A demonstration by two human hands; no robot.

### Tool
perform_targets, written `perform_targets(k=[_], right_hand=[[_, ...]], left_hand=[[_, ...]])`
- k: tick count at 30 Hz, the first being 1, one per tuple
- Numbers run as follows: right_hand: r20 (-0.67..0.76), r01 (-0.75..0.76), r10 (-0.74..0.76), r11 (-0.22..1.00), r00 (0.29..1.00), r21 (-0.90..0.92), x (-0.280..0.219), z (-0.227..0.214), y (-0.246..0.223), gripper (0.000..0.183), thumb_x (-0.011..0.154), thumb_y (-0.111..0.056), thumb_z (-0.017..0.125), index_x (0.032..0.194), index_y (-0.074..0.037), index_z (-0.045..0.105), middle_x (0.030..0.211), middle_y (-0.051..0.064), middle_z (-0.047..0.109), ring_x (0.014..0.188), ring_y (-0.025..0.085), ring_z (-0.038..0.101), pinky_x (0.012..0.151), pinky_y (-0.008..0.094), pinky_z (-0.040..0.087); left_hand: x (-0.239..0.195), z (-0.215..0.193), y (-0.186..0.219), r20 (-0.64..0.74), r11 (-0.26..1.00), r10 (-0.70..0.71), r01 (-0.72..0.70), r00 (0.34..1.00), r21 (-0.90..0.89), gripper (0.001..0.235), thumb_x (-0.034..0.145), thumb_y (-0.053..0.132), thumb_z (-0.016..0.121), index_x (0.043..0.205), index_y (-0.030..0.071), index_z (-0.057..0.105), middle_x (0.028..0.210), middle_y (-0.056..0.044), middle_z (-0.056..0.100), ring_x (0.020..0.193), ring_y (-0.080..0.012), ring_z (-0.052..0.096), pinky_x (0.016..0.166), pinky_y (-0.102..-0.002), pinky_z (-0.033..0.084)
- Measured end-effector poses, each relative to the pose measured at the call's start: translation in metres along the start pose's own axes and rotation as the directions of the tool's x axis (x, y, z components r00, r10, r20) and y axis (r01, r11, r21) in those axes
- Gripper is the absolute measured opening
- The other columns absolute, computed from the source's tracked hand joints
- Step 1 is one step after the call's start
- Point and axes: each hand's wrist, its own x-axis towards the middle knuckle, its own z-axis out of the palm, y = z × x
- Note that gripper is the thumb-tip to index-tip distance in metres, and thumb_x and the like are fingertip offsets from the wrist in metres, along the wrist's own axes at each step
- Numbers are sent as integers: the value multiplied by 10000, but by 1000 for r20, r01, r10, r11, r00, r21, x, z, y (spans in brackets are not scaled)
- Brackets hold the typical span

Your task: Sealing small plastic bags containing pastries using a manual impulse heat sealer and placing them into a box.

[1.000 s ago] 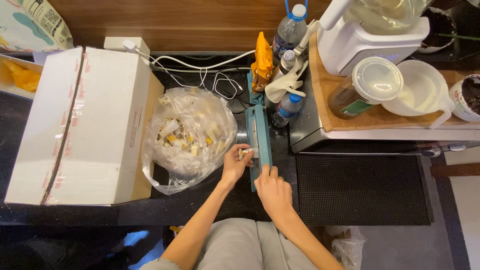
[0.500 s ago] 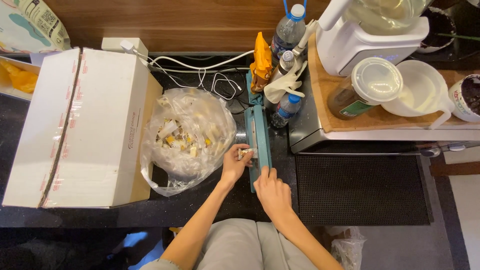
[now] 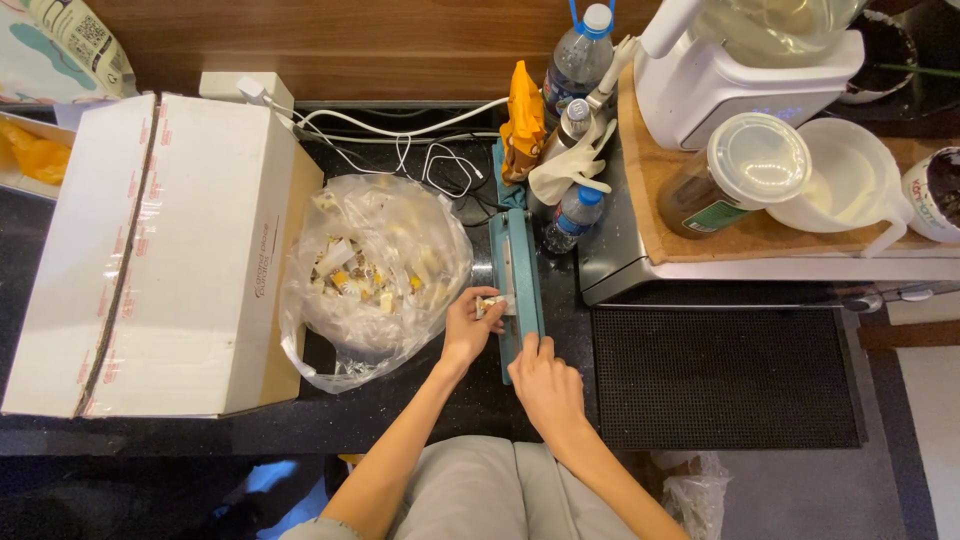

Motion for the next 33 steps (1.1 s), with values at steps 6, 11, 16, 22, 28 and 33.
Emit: perform_targets(k=[6, 11, 16, 22, 28, 33], right_hand=[[-10, 12, -12, 1000, 1000, -27, -2, 4, 0, 148, 1016, -293, 644, 996, -148, 627, 750, -55, 587, 386, 89, 609, 394, 269, 541], [11, 3, -2, 999, 1000, -42, -3, 5, -1, 147, 1018, -312, 636, 979, -173, 608, 744, -73, 568, 390, 87, 610, 391, 264, 528], [14, 15, -15, 999, 1000, -42, -4, 10, -1, 149, 1024, -309, 631, 985, -167, 606, 747, -68, 569, 388, 87, 609, 391, 268, 530], [6, 19, -18, 999, 1000, -46, -8, 14, -1, 152, 1024, -322, 623, 989, -176, 601, 775, -67, 586, 393, 101, 640, 396, 274, 544], [5, 4, -4, 1000, 1000, 17, -11, 16, -1, 151, 1041, -307, 611, 994, -165, 594, 810, -45, 614, 382, 107, 646, 400, 287, 562], [25, -13, 11, 997, 1000, 81, -11, 20, -1, 149, 1056, -293, 583, 1014, -149, 590, 837, -19, 624, 384, 135, 665, 398, 306, 573]], left_hand=[[4, -1, -8, 1, 1000, 10, -10, 1000, -17, 360, 1022, 63, 856, 1336, -65, 736, 930, -225, 742, 763, -250, 800, 678, -386, 762], [4, -1, -6, 3, 1000, 11, -11, 1000, -5, 368, 1011, 62, 863, 1335, -59, 736, 922, -218, 748, 749, -232, 794, 666, -351, 762], [5, -1, -6, 11, 1000, 12, -12, 1000, 17, 363, 1026, 89, 860, 1336, -54, 738, 936, -230, 765, 767, -232, 802, 663, -346, 763], [2, -1, -4, 4, 999, -1, 1, 1000, 32, 359, 1027, 93, 860, 1332, -53, 740, 942, -219, 764, 766, -217, 789, 639, -315, 745], [-3, -4, 3, -39, 996, -60, 62, 997, 63, 393, 1001, 148, 909, 1322, -25, 760, 1007, -239, 786, 800, -226, 793, 652, -314, 740], [-1, -4, 7, -113, 989, -145, 145, 983, -4, 368, 1144, 254, 728, 1403, -8, 728, 1098, -248, 793, 908, -268, 830, 753, -367, 764]])
